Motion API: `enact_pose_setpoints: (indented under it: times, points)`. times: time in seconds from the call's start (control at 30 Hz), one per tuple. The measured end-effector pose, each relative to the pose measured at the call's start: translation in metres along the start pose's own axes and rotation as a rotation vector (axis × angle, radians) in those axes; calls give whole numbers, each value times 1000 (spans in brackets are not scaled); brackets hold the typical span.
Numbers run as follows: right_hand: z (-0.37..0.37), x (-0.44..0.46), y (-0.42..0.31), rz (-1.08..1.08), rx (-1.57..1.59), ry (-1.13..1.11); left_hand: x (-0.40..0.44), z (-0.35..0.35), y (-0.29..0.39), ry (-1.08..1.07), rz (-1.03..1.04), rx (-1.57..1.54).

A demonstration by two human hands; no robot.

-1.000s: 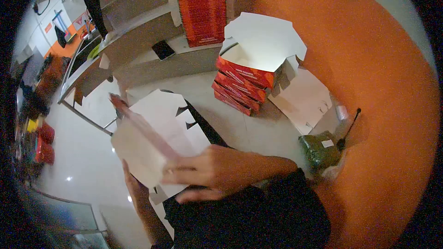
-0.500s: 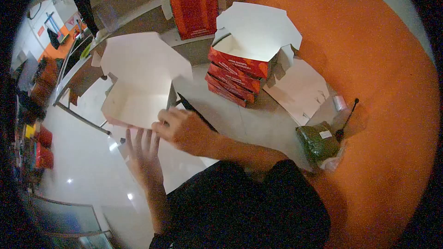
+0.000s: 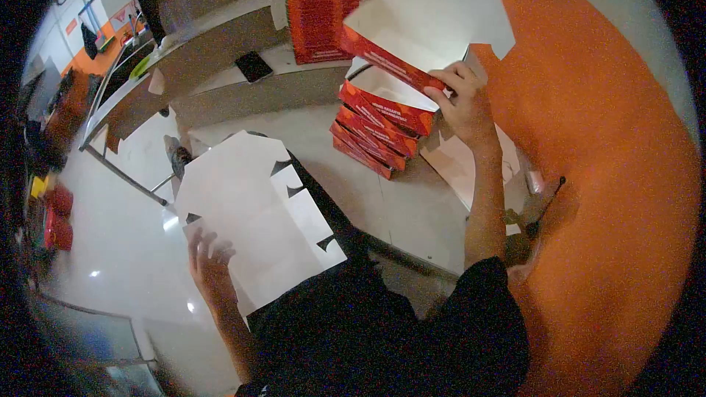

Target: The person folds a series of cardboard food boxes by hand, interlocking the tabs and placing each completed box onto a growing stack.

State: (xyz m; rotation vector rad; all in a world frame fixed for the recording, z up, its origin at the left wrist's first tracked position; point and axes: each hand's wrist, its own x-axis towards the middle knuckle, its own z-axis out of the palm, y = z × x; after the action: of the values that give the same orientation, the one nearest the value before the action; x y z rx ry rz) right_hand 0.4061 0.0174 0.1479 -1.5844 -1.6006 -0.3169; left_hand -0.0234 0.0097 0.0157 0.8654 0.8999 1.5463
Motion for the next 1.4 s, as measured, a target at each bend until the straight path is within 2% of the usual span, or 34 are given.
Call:
enact_pose_setpoints:
  times: [0.13,0.23,0.43,0.53,0.63,0.7,0.77,0.83,0.9,0.93,1.0,1.1,1.2,1.3,1.33,1.4]
  points:
    - [11,1,19,80,-82,-103,-2,5,0,33,-20,9]
    - [22,3,18,70,-55,-94,-3,6,1,49,-12,32]
    - [26,1,18,-11,-199,-157,-5,3,5,35,-17,58]
    - [18,-6,2,10,-232,-56,-8,5,12,84,13,128]
    - [6,-22,-43,224,35,-94,-7,-20,16,49,172,256]
    - [34,-55,-47,110,230,-126,-11,-39,18,173,317,454]
    - [65,-89,-74,309,330,-418,-17,-63,15,304,413,706]
    - [139,-148,-66,124,245,-363,-20,-88,-3,431,486,968]
    - [171,-170,-77,369,311,-602,-31,-92,-15,348,317,984]
    - [174,-170,-89,462,403,-640,-37,-96,-22,310,227,991]
    - [190,-181,-101,455,398,-516,-42,-100,-36,183,72,932]
    - [180,-179,-111,452,326,-482,-44,-93,-36,191,105,895]
    - [186,-187,-112,358,273,-319,-44,-88,-31,194,119,890]
    - [192,-187,-109,75,282,-26,-46,-84,-27,207,61,832]
    - [190,-186,-111,57,343,-20,-47,-84,-26,213,30,807]
    - [179,-181,-116,17,467,-8,-47,-84,-27,229,206,1008]
